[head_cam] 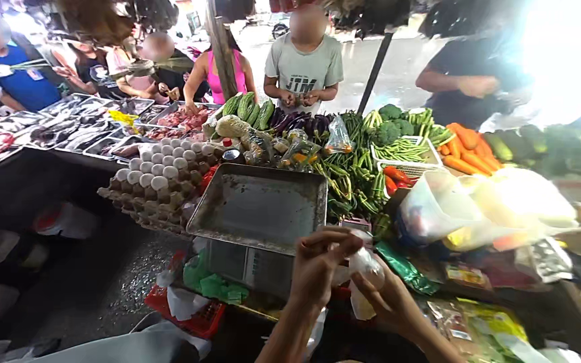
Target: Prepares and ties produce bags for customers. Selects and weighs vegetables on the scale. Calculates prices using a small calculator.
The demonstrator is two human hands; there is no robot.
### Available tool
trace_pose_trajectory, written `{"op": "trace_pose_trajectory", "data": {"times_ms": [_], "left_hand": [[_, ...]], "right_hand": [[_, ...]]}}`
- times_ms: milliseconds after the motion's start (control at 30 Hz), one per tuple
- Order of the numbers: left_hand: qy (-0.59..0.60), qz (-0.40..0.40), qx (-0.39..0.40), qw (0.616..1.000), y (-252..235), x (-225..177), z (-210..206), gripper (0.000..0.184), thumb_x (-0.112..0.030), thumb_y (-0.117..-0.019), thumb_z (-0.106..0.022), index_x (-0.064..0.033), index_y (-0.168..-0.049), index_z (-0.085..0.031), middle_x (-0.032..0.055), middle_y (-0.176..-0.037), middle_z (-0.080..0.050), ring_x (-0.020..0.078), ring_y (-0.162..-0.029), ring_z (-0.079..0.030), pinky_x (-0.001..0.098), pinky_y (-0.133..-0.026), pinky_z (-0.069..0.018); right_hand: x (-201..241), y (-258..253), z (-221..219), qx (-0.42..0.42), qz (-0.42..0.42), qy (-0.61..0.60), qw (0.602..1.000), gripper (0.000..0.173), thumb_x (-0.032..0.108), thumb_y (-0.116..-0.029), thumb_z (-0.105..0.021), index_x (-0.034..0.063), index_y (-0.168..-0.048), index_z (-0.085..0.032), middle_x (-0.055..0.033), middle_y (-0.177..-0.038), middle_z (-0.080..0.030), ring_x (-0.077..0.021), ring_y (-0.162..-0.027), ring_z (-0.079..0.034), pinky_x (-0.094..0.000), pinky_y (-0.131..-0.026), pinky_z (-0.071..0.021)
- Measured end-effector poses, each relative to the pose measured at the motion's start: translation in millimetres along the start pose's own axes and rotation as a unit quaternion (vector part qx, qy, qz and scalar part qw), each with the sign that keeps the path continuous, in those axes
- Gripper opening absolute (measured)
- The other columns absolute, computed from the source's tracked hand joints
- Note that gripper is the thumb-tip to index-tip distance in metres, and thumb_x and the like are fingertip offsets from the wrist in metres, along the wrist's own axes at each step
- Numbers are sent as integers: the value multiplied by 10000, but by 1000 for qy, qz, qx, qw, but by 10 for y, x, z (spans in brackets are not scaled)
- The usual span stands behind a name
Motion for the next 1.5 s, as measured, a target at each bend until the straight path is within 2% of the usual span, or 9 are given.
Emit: {"op": "trace_pose_trajectory", "data": {"times_ms": [100, 200, 367, 467, 667, 800, 1033, 1333, 1500], "left_hand": [[-115, -32, 15, 993, -349, -50, 62, 109, -89, -937, -705, -29, -990, -778, 70, -1108, -737, 128, -1013, -670, 296, -865, -553], [-302, -4, 44, 952, -717, -217, 142, 234, -210, -989, -647, -94, -1177, -725, 62, -1341, -620, 157, -1187, -613, 344, -943, -550], [-423, 26, 43, 905, -1410, -446, 234, 272, -250, -1038, -597, -56, -1216, -667, 77, -1158, -689, 145, -987, -665, 360, -857, -554], [-471, 56, 32, 880, -1961, -291, 336, 275, -275, -1036, -595, -60, -1195, -661, 61, -1117, -681, 113, -984, -650, 343, -891, -534], [-439, 181, -23, 880, -3053, 422, 512, 333, -257, -1101, -422, -47, -1338, -528, 56, -1153, -693, 103, -959, -692, 294, -838, -562], [-449, 234, -21, 862, -3993, 1104, 612, 355, -193, -1087, -393, 2, -1363, -503, 118, -1125, -692, 154, -912, -696, 340, -835, -570], [-562, 239, -13, 792, -5290, 2175, 551, 473, -148, -1000, -506, 53, -1425, -456, 298, -1328, -579, 422, -1230, -586, 612, -997, -476], [-393, 375, -72, 837, -5548, 3365, 596, 667, -370, -906, -778, 50, -1359, -526, 250, -1269, -602, 323, -1081, -656, 474, -908, -572], [-453, 330, -86, 824, -5514, 3184, 598, 344, -196, -946, -677, 48, -1186, -641, 250, -1170, -667, 351, -1064, -679, 531, -924, -552]], "right_hand": [[140, -410, 363, 19, -25, 128, 991, 470, 452, -1021, -581, 39, -1240, -627, -38, -856, -719, -102, -753, -703, -356, -679, -615], [275, -1058, 950, 21, -45, 283, 958, 514, 421, -1002, -609, -25, -1256, -634, -218, -1126, -687, -362, -1018, -686, -601, -880, -553], [85, -2136, 1804, 37, -74, 436, 896, 553, 477, -1011, -599, 10, -1308, -608, -303, -1283, -587, -537, -1092, -615, -769, -831, -473], [-309, -2621, 2132, 21, -121, 399, 909, 551, 479, -989, -632, -28, -1205, -624, -294, -1083, -667, -473, -974, -674, -724, -848, -496], [-1176, -3380, 2222, -44, -183, 123, 974, 386, 240, -983, -706, 28, -1283, -586, -53, -1144, -701, -126, -942, -753, -322, -853, -658], [-1697, -3987, 2196, -31, -195, 129, 972, 387, 242, -990, -698, 17, -1289, -600, -89, -1174, -698, -145, -962, -752, -331, -861, -655], [-2492, -5047, 2164, -26, -139, 122, 982, 411, 204, -972, -701, 5, -1310, -579, -157, -1182, -690, -216, -996, -741, -423, -904, -635], [-2948, -5587, 1832, -39, -124, -82, 988, 318, 67, -982, -644, -20, -1276, -561, -138, -1135, -694, -218, -948, -747, -397, -856, -654], [-3091, -5508, 1770, 61, -188, 193, 961, 315, 167, -967, -656, -26, -1215, -635, -223, -1054, -701, -352, -949, -716, -589, -862, -571]]}}
Point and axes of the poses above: each hand's wrist, its own y-axis away from the middle knuckle, its own z-axis out of the back of the hand, x = y × z, the point moved 7 cm from there along -y, towards the middle knuckle
